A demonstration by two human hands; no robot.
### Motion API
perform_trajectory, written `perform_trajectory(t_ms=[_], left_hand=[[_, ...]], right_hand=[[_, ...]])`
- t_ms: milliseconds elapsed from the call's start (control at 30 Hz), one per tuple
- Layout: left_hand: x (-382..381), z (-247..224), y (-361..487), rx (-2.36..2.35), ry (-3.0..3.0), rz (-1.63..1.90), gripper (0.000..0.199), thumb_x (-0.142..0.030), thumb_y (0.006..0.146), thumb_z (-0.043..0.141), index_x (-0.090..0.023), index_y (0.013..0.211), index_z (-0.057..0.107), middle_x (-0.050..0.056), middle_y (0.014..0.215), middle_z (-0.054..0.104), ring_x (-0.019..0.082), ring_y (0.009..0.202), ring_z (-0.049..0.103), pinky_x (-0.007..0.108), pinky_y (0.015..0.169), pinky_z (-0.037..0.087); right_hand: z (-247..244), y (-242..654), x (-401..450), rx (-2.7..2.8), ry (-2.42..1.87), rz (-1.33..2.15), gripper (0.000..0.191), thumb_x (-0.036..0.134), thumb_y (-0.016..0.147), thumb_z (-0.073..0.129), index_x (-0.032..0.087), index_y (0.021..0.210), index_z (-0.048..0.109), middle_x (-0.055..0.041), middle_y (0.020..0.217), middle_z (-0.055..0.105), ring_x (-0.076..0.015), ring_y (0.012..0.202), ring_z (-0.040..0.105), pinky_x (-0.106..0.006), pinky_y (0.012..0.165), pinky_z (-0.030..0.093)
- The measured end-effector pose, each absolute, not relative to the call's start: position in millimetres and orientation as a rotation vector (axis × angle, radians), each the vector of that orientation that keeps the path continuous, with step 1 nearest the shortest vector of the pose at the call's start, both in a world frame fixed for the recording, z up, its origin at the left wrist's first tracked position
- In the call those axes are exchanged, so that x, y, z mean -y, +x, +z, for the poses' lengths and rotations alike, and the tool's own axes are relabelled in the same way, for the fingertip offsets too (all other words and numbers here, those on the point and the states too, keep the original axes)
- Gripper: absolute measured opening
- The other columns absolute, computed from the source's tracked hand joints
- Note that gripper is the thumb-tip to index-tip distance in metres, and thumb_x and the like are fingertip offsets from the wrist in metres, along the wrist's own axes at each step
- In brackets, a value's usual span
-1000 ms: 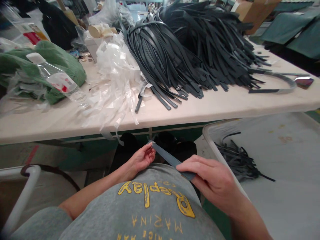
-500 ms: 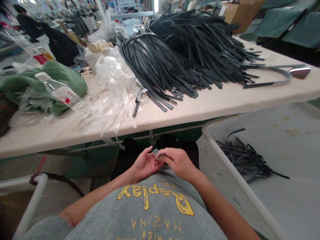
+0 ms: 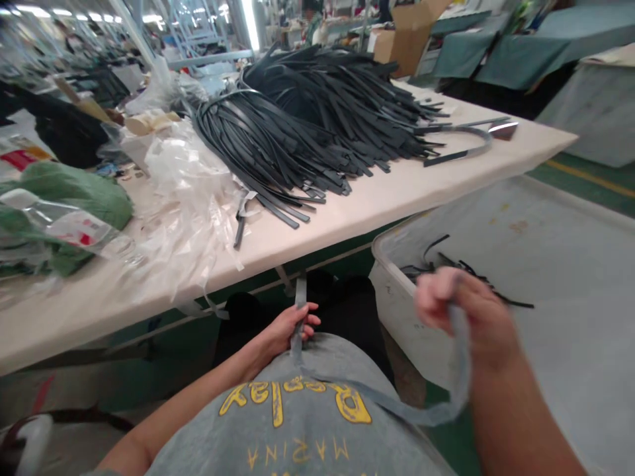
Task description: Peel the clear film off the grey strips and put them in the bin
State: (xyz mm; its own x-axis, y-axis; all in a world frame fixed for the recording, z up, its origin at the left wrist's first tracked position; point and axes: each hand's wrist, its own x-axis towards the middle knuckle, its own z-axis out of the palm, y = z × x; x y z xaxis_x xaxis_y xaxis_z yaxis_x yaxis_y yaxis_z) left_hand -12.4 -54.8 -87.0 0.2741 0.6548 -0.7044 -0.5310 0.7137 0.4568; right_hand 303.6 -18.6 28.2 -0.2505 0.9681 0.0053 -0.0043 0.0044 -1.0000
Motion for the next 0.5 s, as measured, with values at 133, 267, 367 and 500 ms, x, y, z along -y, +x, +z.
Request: perform_trajectory(t_ms=[133, 267, 367, 500], left_hand=[[62, -79, -5, -0.873, 0.557, 0.614, 0.038, -0.044, 0.083, 0.066, -0.014, 0.105, 0.058, 0.005, 0.075, 0.07, 0.009, 0.045, 0.06, 0.015, 0.039, 0.033], [62, -71, -2, -0.803, 0.781, 0.516, 0.04, -0.05, 0.086, 0.058, -0.016, 0.107, 0.055, 0.004, 0.08, 0.07, 0.009, 0.048, 0.061, 0.017, 0.041, 0.032], [61, -64, -1, -0.79, 0.88, 0.513, 0.04, -0.05, 0.089, 0.053, -0.017, 0.111, 0.055, 0.003, 0.083, 0.069, 0.009, 0.051, 0.062, 0.017, 0.044, 0.033], [60, -61, 1, -0.792, 0.96, 0.476, 0.039, -0.05, 0.091, 0.051, -0.017, 0.111, 0.055, 0.004, 0.085, 0.068, 0.009, 0.052, 0.062, 0.018, 0.046, 0.033]], right_hand=[[-4, 235, -16, 1.169, -0.968, 1.873, 0.027, 0.047, 0.075, 0.076, 0.022, 0.079, 0.07, -0.0078, 0.128, 0.064, -0.0269, 0.12, 0.056, -0.042, 0.098, 0.047], [-36, 211, -37, 1.145, -0.937, 2.002, 0.037, 0.051, 0.071, 0.079, 0.017, 0.085, 0.072, -0.0148, 0.132, 0.061, -0.0334, 0.126, 0.053, -0.053, 0.101, 0.044], [-46, 210, -41, 1.07, -0.922, 1.939, 0.041, 0.056, 0.072, 0.076, 0.022, 0.093, 0.071, -0.0103, 0.133, 0.06, -0.0292, 0.125, 0.054, -0.051, 0.104, 0.042], [-45, 212, -42, 1.054, -0.9, 1.835, 0.041, 0.057, 0.07, 0.077, 0.022, 0.09, 0.071, -0.01, 0.129, 0.064, -0.0288, 0.117, 0.061, -0.048, 0.099, 0.048]])
